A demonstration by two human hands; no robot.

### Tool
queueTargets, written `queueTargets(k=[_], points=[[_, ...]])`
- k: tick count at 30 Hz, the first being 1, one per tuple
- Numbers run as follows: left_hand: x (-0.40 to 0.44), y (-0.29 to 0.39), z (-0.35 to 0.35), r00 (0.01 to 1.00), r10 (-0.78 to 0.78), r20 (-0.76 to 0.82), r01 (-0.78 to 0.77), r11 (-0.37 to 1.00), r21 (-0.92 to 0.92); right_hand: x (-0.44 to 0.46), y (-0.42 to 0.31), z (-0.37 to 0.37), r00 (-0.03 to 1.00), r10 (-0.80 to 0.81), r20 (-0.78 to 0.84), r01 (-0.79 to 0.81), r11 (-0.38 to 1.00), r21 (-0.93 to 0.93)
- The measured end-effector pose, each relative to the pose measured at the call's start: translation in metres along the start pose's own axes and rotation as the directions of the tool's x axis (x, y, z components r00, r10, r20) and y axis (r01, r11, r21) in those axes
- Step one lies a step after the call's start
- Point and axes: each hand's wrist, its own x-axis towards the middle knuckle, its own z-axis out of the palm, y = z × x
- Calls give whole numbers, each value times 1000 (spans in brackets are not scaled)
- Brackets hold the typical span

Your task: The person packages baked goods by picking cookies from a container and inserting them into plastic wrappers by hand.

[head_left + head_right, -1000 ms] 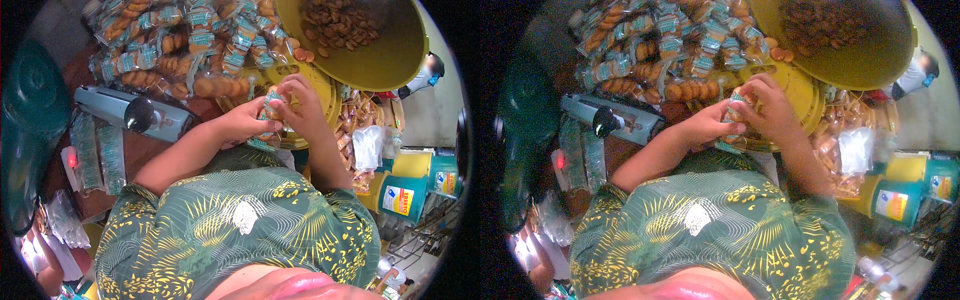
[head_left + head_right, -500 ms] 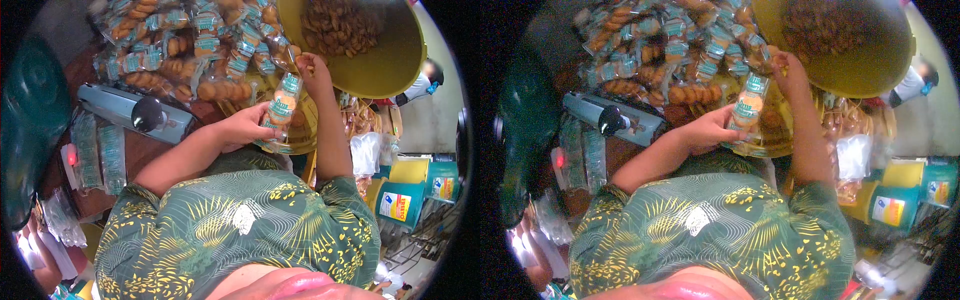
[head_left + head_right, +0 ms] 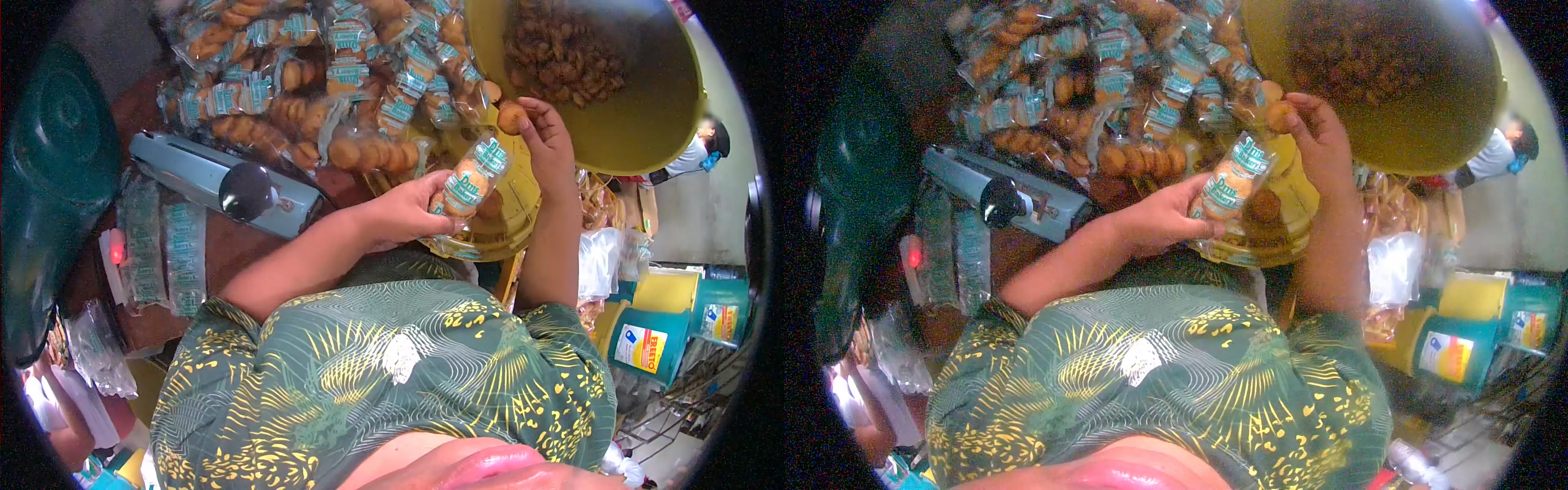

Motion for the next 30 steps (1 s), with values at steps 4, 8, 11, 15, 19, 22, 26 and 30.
queueTargets(k=[4, 8, 11, 15, 19, 22, 26, 30], points=[[0, -2, 1, 999, 12, 33, -13, 999, 32, -19, -28, -9, 896, 31, 444, -90, 990, 112], [-4, 5, 3, 998, -46, 37, 43, 995, 93, -25, -36, 6, 880, 87, 468, -23, 990, -140], [-1, 3, 0, 999, -12, 32, 8, 992, 125, -27, -36, 13, 922, -53, 383, 138, 971, -197], [0, -1, -3, 1000, 16, 19, -19, 990, 140, -36, -51, 26, 902, -306, 306, 399, 861, -316], [2, -7, -6, 1000, -8, 27, 5, 994, 107, -42, -54, 29, 909, -155, 387, 337, 820, -463], [1, -4, -7, 998, -19, 52, 13, 992, 124, -50, -58, 33, 935, -8, 354, 190, 855, -482], [-2, 5, -1, 998, 56, 26, -60, 975, 216, -56, -60, 39, 959, -135, 250, 210, 929, -303], [0, -1, -5, 997, 38, 71, -52, 975, 214, -55, -71, 43, 936, 87, 340, 18, 956, -293]])
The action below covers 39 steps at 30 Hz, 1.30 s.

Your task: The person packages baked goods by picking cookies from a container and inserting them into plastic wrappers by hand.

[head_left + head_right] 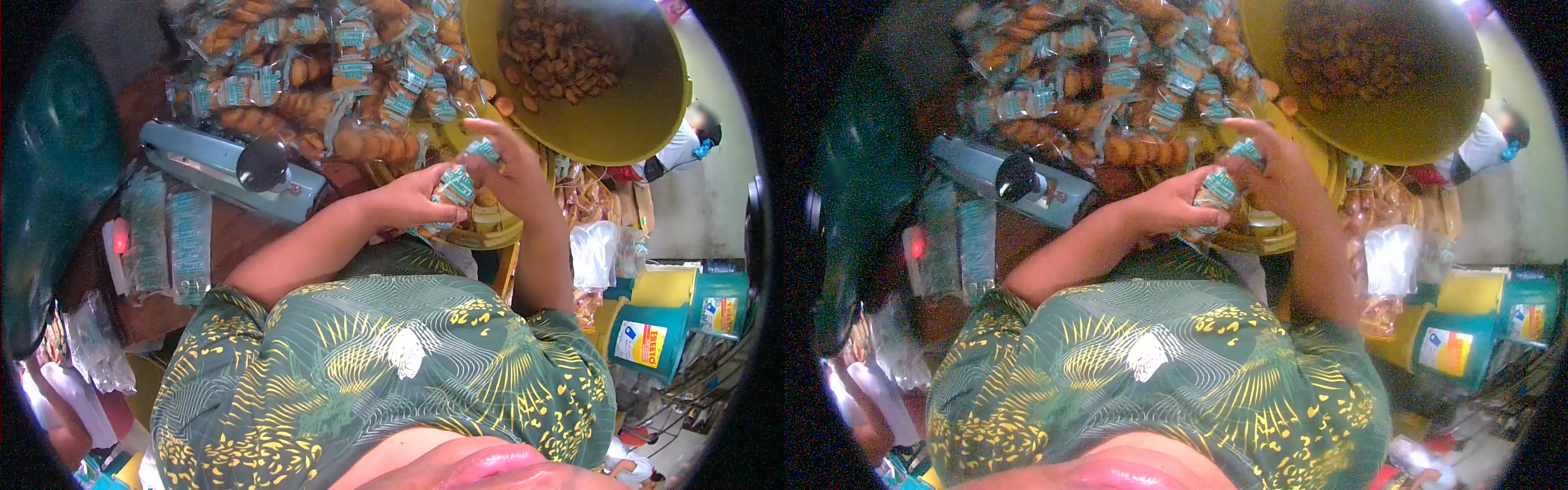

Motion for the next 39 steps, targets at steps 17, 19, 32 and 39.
queueTargets(k=[17, 19, 32, 39], points=[[-90, 33, -2, 977, 206, -45, -208, 903, -375, -16, -56, 47, 928, -215, -303, 251, 964, 84], [-137, 54, 7, 947, 169, -274, -189, 981, -48, -4, -60, 76, 954, -225, -200, 251, 962, 112], [-269, 56, -41, 665, 76, -743, -70, 997, 40, 77, -131, 143, 877, -479, 41, 449, 846, 287], [-279, 58, -55, 675, -6, -737, 0, 1000, -7, 73, -116, 184, 842, -512, 172, 532, 840, -102]])
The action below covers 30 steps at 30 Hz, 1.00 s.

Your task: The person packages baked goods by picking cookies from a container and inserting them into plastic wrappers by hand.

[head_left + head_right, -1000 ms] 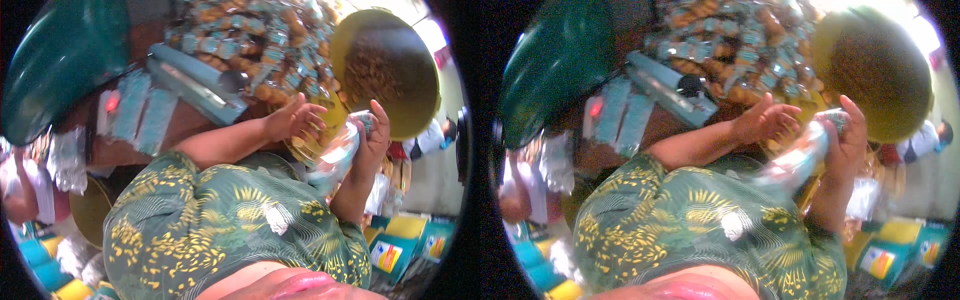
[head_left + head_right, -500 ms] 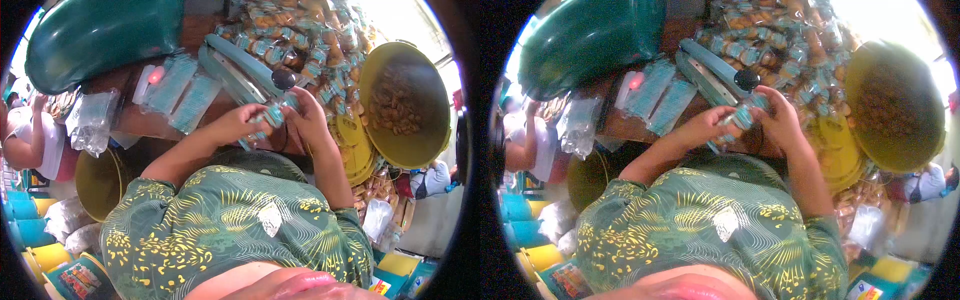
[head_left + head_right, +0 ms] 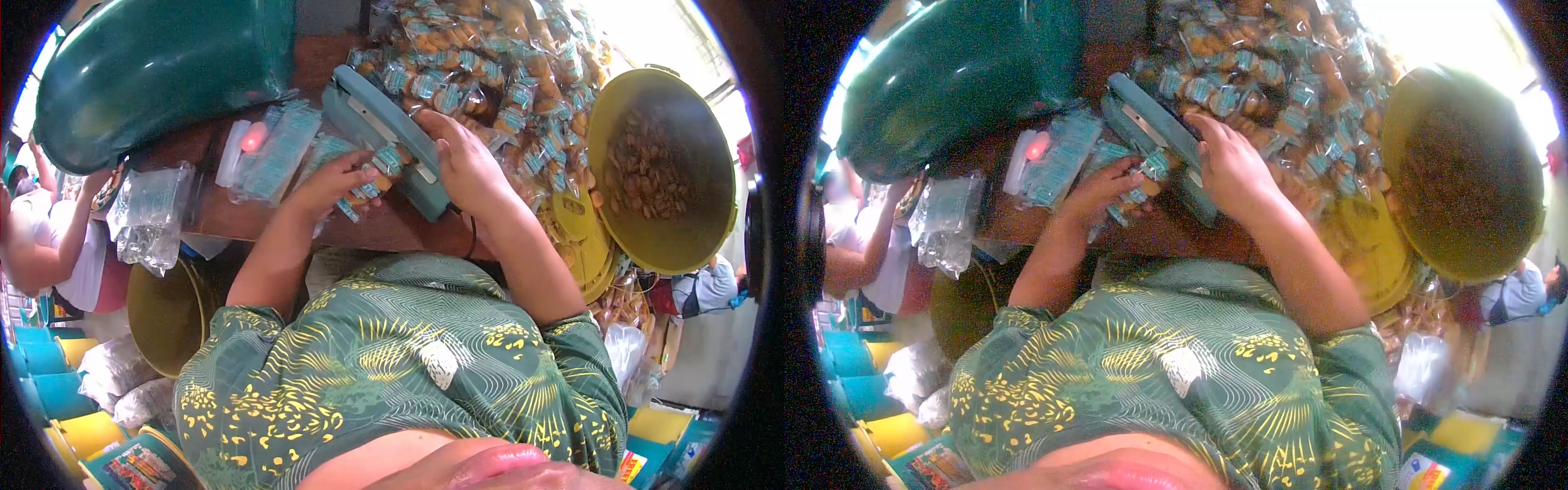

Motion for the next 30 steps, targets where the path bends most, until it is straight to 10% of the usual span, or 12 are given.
queueTargets(k=[16, 22, 25, 27, 30], points=[[0, 5, 14, 988, 85, -127, -80, 996, 43, -4, -5, -1, 999, -1, -43, 2, 1000, 17], [2, 3, 21, 952, 205, -226, -44, 825, 563, -9, -1, 1, 996, -17, -92, 21, 999, 44], [-43, 51, 76, 978, 123, -166, 82, 506, 859, -19, 4, -2, 959, -154, -237, 202, 960, 192], [-62, 73, 89, 981, -147, 128, -96, 208, 974, -38, -8, -19, 950, -128, -285, 210, 938, 275], [-73, 121, 118, 803, -507, 315, -211, 253, 944, -62, -9, -39, 962, -77, -264, 166, 927, 337]])
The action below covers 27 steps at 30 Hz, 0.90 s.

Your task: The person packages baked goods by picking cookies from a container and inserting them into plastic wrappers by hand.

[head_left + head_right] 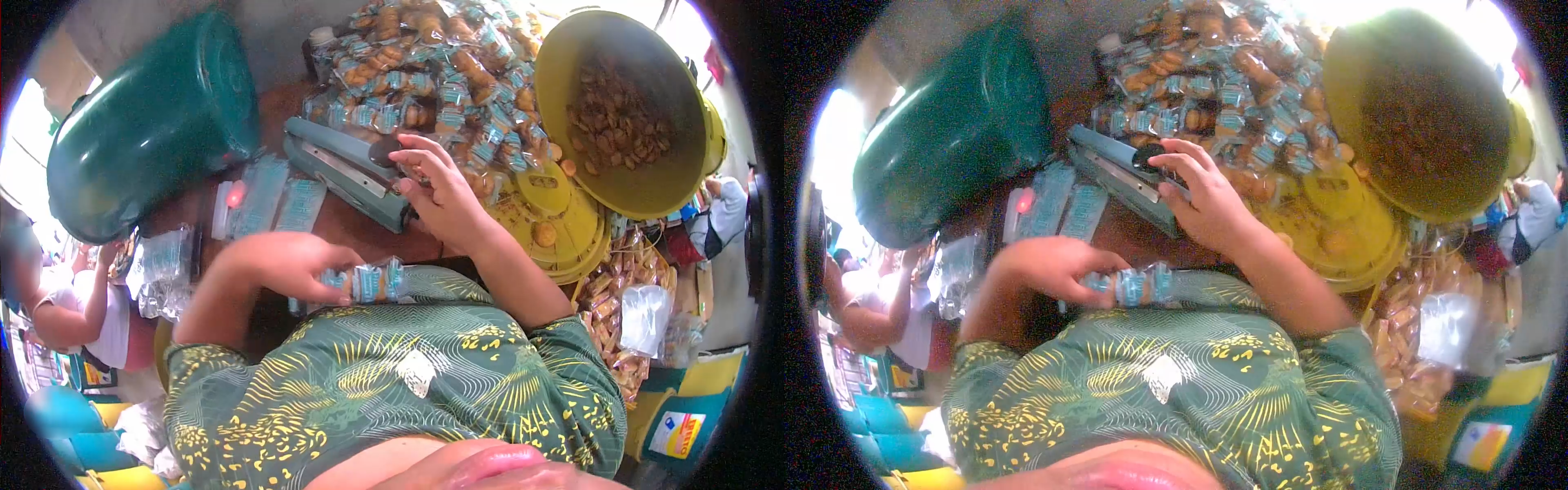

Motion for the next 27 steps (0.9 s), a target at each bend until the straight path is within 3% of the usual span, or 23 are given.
queueTargets(k=[2, 3, 4, 5, 6, 8, 9, 11, 13, 14, 15, 17, 19, 21, 24, 27], points=[[-11, 16, -31, 995, 48, -88, -32, 983, 181, -16, 3, -14, 999, 16, 28, -15, 1000, -5], [-9, 15, -50, 881, 284, -378, -129, 914, 385, -25, 7, -22, 999, 9, 46, -7, 999, -31], [-6, 14, -72, 637, 530, -560, -145, 796, 588, -33, 9, -26, 998, 4, 65, -1, 998, -58], [-5, 19, -98, 456, 465, -759, -267, 885, 381, -42, 12, -25, 994, 93, 59, -97, 993, 69], [-7, 28, -121, 281, 311, -908, -424, 889, 174, -50, 9, -29, 993, 103, 65, -105, 994, 31], [-11, 37, -144, -26, 246, -969, -495, 839, 226, -70, 3, -42, 988, 136, 75, -133, 990, -44], [-8, 33, -142, -28, 233, -972, -477, 852, 218, -81, 7, -47, 983, 175, 61, -178, 983, 41], [1, 17, -128, -37, 222, -974, -447, 868, 215, -103, 18, -72, 981, 175, 84, -168, 982, -81], [29, -36, -107, 5, 182, -983, -164, 970, 179, -124, 19, -99, 964, 255, 72, -245, 961, -126], [38, -36, -84, 51, 23, -998, 63, 998, 26, -134, 22, -113, 947, 321, 27, -316, 943, -108], [47, -81, -73, 102, -57, -993, 154, 987, -41, -144, 26, -128, 924, 383, -15, -383, 920, -83], [68, -180, -39, 61, -199, -978, 397, 904, -160, -163, 45, -154, 876, 469, -116, -475, 879, -36], [74, -204, 2, 165, -408, -898, 587, 772, -243, -170, 64, -176, 849, 490, -199, -515, 851, -100], [76, -206, 28, 294, -297, -908, 622, 781, -54, -161, 78, -198, 844, 480, -238, -532, 803, -268], [87, -226, 38, 185, -258, -948, 590, 801, -102, -134, 122, -214, 878, 356, -320, -476, 715, -512], [90, -217, 37, 154, -270, -950, 604, 787, -126, -99, 158, -216, 867, 331, -373, -498, 541, -678]])
